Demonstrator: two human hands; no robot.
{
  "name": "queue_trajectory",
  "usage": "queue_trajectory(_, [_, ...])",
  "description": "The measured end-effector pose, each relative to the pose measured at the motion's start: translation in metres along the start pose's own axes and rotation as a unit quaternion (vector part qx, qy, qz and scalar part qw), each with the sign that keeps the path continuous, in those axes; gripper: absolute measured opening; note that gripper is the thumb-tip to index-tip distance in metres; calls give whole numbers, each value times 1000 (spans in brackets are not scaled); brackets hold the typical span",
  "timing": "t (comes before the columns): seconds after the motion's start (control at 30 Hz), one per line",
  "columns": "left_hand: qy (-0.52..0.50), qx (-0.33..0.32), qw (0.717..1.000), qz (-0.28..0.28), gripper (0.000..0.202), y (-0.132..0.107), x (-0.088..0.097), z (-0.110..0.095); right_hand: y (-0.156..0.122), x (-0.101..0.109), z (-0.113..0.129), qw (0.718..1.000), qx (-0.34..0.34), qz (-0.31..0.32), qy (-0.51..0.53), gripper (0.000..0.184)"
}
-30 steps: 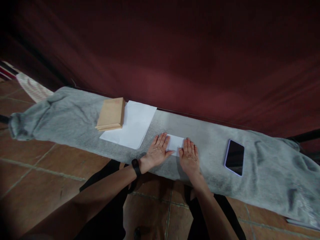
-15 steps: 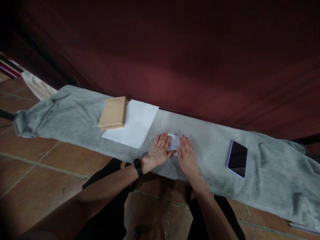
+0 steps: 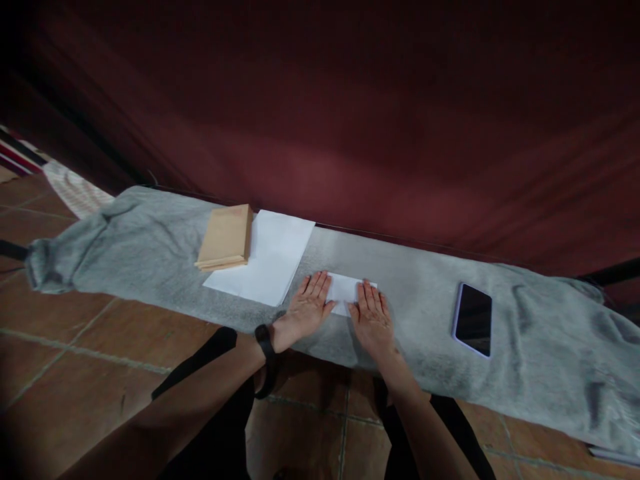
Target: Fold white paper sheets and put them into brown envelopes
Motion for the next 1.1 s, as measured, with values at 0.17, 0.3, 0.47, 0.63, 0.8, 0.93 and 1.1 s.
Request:
queue_trajectory(0.17, [6, 1, 1000, -4, 62, -7, 1, 9, -3, 3, -5, 1000, -1, -24, -19, 59])
queue_trajectory(0.3, [2, -26, 999, -23, 56, -4, 14, 17, -4, 4, -6, 999, 3, -44, -24, 63])
queue_trajectory(0.47, [-5, 103, 988, -113, 56, 7, 60, 113, -6, 7, -3, 997, 12, -72, -35, 65])
queue_trajectory(0.63, [-2, 424, 894, -143, 78, -42, 86, 270, -6, 7, -2, 997, 18, -72, -36, 67])
queue_trajectory(0.8, [-48, 500, 864, -17, 78, -78, 61, 323, -5, 5, -4, 997, 0, -71, -37, 67])
queue_trajectory(0.93, [12, 474, 880, -36, 71, -76, 71, 317, -5, 4, -2, 997, 6, -70, -39, 65])
queue_trajectory(1.1, [50, 470, 880, -51, 59, -75, 80, 308, -5, 2, -3, 998, 2, -61, -30, 62])
Point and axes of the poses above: each hand's wrist, its own y-axis towards the middle knuckle, its own x-axis out of the back of the hand, z = x × y, the point moved 10 cm from there along y, towards the middle knuckle, and after that the axes turned 2 degrees about x, right-handed, at the moved point
